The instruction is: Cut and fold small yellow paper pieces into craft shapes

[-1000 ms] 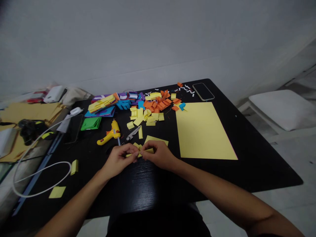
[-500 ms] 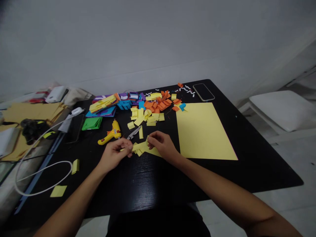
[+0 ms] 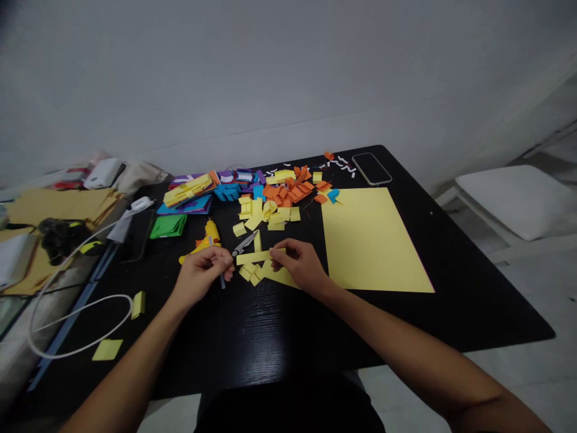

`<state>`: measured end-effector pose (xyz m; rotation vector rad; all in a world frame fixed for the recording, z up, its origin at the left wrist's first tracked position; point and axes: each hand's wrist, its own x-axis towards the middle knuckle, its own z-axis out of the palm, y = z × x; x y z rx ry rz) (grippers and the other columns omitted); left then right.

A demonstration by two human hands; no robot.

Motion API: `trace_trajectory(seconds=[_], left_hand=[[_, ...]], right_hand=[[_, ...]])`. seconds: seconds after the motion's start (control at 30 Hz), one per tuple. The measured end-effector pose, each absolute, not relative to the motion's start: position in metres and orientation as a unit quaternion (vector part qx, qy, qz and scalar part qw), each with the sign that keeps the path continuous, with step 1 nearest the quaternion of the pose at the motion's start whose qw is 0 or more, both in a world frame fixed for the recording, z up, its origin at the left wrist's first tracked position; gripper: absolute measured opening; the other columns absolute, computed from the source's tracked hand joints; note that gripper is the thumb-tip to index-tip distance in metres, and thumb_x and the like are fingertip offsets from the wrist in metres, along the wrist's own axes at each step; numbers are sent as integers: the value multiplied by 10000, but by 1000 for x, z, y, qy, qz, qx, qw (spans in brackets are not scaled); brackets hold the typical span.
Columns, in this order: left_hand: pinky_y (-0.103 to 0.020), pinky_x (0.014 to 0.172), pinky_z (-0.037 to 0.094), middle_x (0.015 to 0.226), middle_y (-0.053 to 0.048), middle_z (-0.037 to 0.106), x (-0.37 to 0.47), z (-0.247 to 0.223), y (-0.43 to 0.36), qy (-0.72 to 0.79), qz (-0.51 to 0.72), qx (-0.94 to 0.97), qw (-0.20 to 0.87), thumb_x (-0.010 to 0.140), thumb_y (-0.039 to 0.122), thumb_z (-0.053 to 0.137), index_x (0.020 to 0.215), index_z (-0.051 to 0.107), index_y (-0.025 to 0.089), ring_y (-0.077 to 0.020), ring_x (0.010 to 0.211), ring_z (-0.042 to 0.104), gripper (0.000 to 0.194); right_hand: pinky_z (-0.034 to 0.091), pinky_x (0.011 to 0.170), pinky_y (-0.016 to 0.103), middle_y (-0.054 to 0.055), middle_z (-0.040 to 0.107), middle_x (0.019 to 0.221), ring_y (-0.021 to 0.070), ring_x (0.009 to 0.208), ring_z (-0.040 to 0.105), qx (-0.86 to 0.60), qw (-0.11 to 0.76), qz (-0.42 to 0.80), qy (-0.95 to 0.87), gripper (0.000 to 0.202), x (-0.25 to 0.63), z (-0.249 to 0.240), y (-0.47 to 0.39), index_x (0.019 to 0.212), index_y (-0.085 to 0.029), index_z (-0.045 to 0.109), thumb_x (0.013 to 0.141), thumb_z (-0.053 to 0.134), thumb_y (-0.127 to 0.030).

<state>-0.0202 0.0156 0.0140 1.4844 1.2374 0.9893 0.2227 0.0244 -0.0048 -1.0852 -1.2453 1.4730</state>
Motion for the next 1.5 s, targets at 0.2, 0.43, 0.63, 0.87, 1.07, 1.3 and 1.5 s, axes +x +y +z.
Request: trace_trajectory(seconds=[0.2,0.43,0.63,0.87,1.07,1.3,1.5], left_hand=[[-217,589,508,707,-14,685,-16,13,12,504,440,626,401,902,335,674,884,673,155,-115,606,624,181],[-226,601,501,688,-13,686,4,7,-2,484,350,703,387,939,361,651,872,735,167,-130,616,620,222],[-226,669,493,790,-22,687,7,6,-5,444,312,769,338,983,306,584,917,697,176,-136,708,622,185],[-232,699,486,787,-12,656,-1,3,1,466,313,767,311,984,308,570,892,657,177,-141,731,614,182],[-229,684,471,772,-7,649,-5,3,4,479,326,751,316,970,306,587,877,658,178,-138,715,603,174],[-222,624,430,708,13,595,-15,2,11,501,357,720,320,955,337,599,856,654,173,-125,645,545,200],[-227,622,410,704,17,565,-20,2,14,516,364,701,331,959,368,597,852,641,172,-125,646,514,228]], right_hand=[[538,686,300,19,704,674,162,643,679,-440,425,573,-546,245,219,-6,18,817,-170,710,828,748,-411],[536,653,287,21,714,720,163,653,673,-420,392,575,-583,208,214,-8,8,850,-182,725,853,717,-390],[518,609,274,29,723,686,166,625,663,-431,355,562,-611,183,213,-8,5,825,-181,739,839,731,-363],[530,654,279,-1,685,653,148,613,654,-410,377,602,-572,195,219,-7,15,787,-177,690,823,722,-366],[542,658,287,3,681,651,147,612,657,-416,387,597,-567,236,222,-6,21,767,-178,680,809,739,-403],[564,648,300,-3,673,639,139,582,652,-435,429,591,-527,276,223,-10,27,786,-170,676,784,765,-431],[572,612,294,4,673,646,133,568,636,-448,432,594,-510,328,224,-8,28,786,-164,679,760,789,-472]])
